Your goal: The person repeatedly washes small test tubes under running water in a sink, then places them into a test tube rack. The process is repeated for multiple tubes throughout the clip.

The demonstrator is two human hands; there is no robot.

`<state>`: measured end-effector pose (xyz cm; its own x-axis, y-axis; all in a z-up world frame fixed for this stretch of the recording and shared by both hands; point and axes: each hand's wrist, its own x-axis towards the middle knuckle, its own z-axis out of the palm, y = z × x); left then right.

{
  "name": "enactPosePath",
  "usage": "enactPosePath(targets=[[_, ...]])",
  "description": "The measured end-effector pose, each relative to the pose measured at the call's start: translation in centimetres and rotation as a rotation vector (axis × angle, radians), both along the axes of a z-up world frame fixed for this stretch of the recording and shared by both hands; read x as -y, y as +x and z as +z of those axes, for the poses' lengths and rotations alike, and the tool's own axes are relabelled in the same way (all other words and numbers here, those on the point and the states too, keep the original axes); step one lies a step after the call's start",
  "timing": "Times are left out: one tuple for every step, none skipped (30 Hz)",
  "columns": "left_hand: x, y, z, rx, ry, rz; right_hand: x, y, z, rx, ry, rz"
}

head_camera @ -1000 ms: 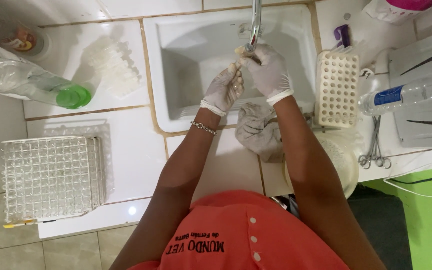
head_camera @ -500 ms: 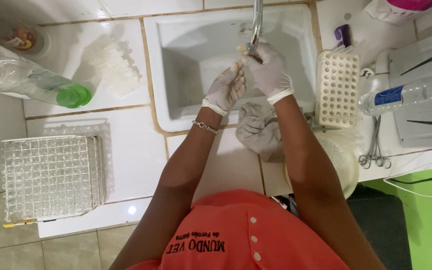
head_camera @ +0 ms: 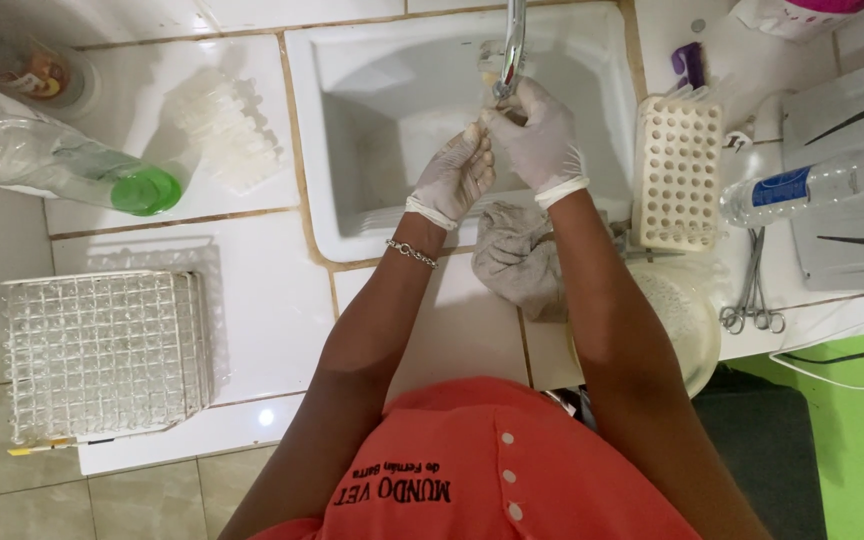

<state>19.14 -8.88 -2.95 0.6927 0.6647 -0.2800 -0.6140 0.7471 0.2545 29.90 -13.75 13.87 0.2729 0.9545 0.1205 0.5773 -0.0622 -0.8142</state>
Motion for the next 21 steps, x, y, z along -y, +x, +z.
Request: enactPosePath(targets=[[0.1,0.0,0.1,-0.015,-0.008,0.005,0.1,-0.1,0.1,0.003,-0.004,0.000],[0.1,-0.1,0.1,-0.031,-0.016,0.010,0.2,-0.1,0.2,0.005,-0.008,0.000],[0.2,-0.1,0.3,-0.031,-0.016,0.009,0.1,-0.1,0.1,0.005,-0.008,0.000],[0.2,-0.2,0.5,-0.039,-0.024,0.009,0.1,-0.1,0.0,-0.023,-0.004,0.004],[0.3,-0.2,0.6,-0.048,-0.031,0.010,0.1,0.0,0.0,-0.051,0.000,0.007],[0.2,-0.2,0.3,-0.047,-0.031,0.009,0.2,-0.1,0.2,-0.051,0.000,0.007],[0.1,-0.1,0.0,-0.028,-0.035,0.004,0.3,-0.1,0.4,-0.065,-0.019,0.008],[0.0,-0.1,-0.3,-0.009,-0.039,-0.001,0.4,-0.2,0.6,-0.080,-0.037,0.008],[0.0,-0.1,-0.2,-0.009,-0.039,-0.003,0.5,-0.3,0.7,-0.080,-0.036,0.007],[0.0,-0.2,-0.1,-0.020,-0.051,0.000,0.5,-0.3,0.8,-0.071,-0.043,-0.002],[0.0,-0.3,0.0,-0.030,-0.064,0.002,0.5,-0.4,0.9,-0.062,-0.049,-0.011],[0.0,-0.6,0.2,-0.031,-0.063,0.000,0.6,-0.4,0.6,-0.063,-0.049,-0.012],[-0.1,-0.8,0.5,-0.041,-0.065,0.045,0.6,-0.4,0.4,-0.033,-0.012,-0.021],[-0.2,-1.0,0.8,-0.052,-0.068,0.090,0.6,-0.3,0.1,-0.003,0.024,-0.030],[-0.6,-1.4,1.1,-0.052,-0.067,0.089,0.8,-0.2,0.0,-0.004,0.025,-0.032],[-1.0,-1.8,1.5,-0.032,-0.023,0.117,1.0,0.0,-0.2,-0.036,0.006,-0.031],[-1.4,-2.1,1.9,-0.012,0.020,0.146,1.2,0.2,-0.5,-0.068,-0.015,-0.029],[-1.7,-2.0,2.2,-0.013,0.019,0.146,1.4,0.2,-1.0,-0.068,-0.016,-0.029],[-1.9,-1.9,2.6,-0.072,0.076,0.160,1.6,0.3,-1.6,-0.034,0.018,-0.018],[-2.2,-1.8,2.9,-0.132,0.133,0.175,1.8,0.4,-2.1,0.000,0.051,-0.007],[-2.3,-1.5,3.2,-0.132,0.135,0.173,1.9,0.1,-1.9,0.000,0.052,-0.009]])
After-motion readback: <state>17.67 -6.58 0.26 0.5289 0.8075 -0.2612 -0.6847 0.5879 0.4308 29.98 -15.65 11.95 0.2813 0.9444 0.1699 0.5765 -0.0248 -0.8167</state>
